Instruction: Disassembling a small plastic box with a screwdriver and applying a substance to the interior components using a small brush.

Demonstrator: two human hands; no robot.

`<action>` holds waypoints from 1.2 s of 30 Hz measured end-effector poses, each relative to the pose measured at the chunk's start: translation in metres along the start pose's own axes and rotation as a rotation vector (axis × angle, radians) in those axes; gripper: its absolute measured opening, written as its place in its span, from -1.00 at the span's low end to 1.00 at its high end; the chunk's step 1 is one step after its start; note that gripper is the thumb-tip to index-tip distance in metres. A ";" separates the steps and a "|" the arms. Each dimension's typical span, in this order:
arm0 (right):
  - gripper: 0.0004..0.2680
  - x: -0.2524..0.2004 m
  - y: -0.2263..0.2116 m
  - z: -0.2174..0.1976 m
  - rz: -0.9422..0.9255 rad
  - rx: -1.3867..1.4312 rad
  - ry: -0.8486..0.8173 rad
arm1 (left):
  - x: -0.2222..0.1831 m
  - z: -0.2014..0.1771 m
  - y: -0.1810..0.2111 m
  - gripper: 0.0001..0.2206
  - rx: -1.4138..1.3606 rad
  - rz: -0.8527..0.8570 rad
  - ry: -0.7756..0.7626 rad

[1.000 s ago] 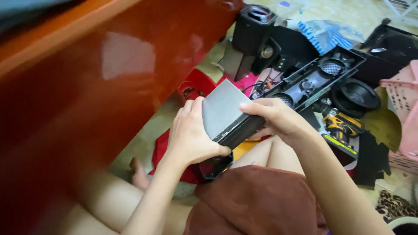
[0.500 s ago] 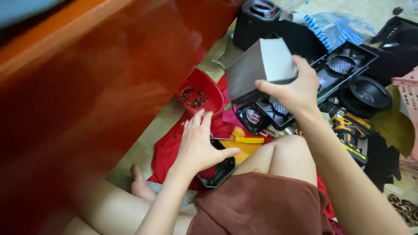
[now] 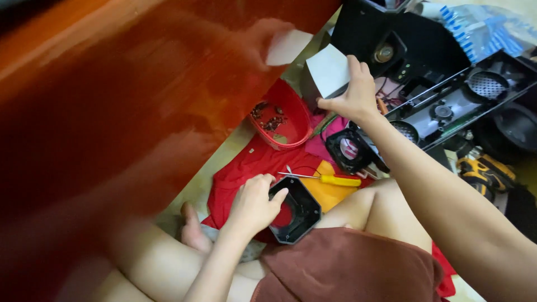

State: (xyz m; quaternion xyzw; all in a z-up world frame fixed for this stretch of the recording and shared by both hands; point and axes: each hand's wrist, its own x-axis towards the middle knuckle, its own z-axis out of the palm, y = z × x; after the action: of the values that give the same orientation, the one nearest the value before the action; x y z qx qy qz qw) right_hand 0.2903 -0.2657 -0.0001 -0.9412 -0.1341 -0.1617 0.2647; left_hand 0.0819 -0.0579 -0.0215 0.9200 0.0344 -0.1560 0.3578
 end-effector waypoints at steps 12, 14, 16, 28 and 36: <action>-0.37 0.024 0.012 0.020 -0.077 -0.084 0.048 | -0.012 0.009 -0.011 -0.81 -0.084 0.057 0.132; -0.36 0.022 0.013 0.021 -0.065 -0.057 0.047 | -0.012 0.009 -0.012 -0.81 -0.079 0.052 0.125; -0.36 0.021 0.014 0.021 -0.055 -0.030 0.049 | -0.013 0.008 -0.011 -0.80 -0.073 0.048 0.121; -0.45 0.022 0.009 0.012 -0.080 -0.007 0.049 | -0.009 0.011 -0.013 -0.81 -0.056 0.060 0.131; -0.43 0.011 -0.006 0.009 -0.038 0.111 0.091 | -0.013 0.008 -0.010 -0.80 -0.069 0.016 0.099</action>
State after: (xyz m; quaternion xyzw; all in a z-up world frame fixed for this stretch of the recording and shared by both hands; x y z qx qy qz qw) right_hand 0.2999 -0.2545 -0.0006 -0.9141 -0.1483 -0.2014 0.3192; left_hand 0.0660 -0.0551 -0.0291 0.9141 0.0499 -0.1058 0.3883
